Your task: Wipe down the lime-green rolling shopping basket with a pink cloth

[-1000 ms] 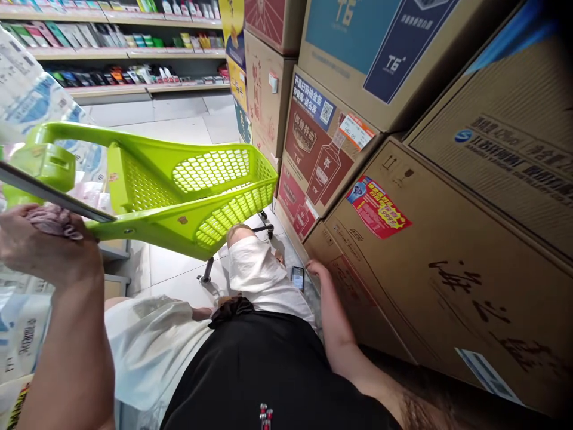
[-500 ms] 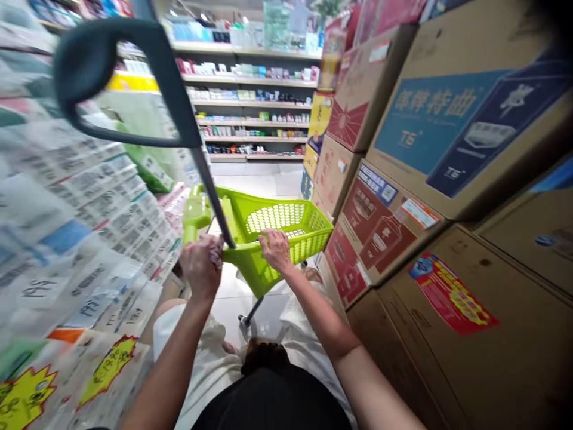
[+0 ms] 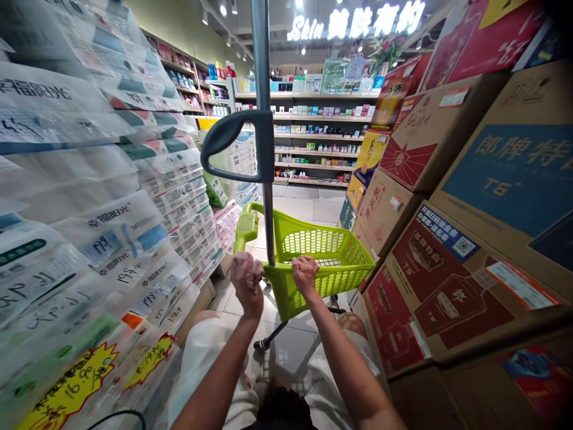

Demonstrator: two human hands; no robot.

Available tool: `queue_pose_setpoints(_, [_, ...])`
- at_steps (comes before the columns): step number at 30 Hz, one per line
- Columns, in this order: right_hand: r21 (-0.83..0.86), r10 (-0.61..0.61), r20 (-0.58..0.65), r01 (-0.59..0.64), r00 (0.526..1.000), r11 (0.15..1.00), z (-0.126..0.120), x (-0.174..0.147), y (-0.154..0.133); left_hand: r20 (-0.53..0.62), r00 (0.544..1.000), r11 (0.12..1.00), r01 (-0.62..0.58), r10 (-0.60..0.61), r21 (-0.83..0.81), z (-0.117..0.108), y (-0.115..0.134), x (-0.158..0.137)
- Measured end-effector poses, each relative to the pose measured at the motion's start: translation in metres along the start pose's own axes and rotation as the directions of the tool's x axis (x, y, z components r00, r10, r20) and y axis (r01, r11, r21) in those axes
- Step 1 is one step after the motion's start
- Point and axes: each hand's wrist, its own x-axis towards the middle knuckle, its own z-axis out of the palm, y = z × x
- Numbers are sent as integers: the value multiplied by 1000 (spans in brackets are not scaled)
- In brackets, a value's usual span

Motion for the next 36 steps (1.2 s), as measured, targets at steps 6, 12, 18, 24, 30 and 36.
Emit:
queue_pose_setpoints(6, [-44, -25, 23, 26, 999, 999, 20, 20, 2, -117, 985, 992, -120, 124, 41, 53, -37, -9])
queue_pose_setpoints(12, [-32, 2, 5, -2, 1000, 1000, 48, 33, -8, -330, 927, 984, 160, -176, -74, 89, -43, 23])
queue_pose_setpoints(18, [-33, 20, -30, -21, 999, 999, 66, 40, -12, -44, 852, 829, 495, -522, -262, 110, -52, -54])
queue_pose_setpoints(24, [-63, 23, -52, -26, 998, 998, 70, 46, -10, -122, 784, 763, 534, -608, -364, 116, -39, -12])
queue_pose_setpoints(30, [-83, 35, -55, -40, 998, 996, 69, 50, -12, 2, 758, 706, 608, -652, -362, 118, -57, -30])
queue_pose_setpoints(36, [-84, 48, -58, -52, 997, 995, 69, 51, -10, 160, 634, 552, 751, -757, -363, 117, -70, -73])
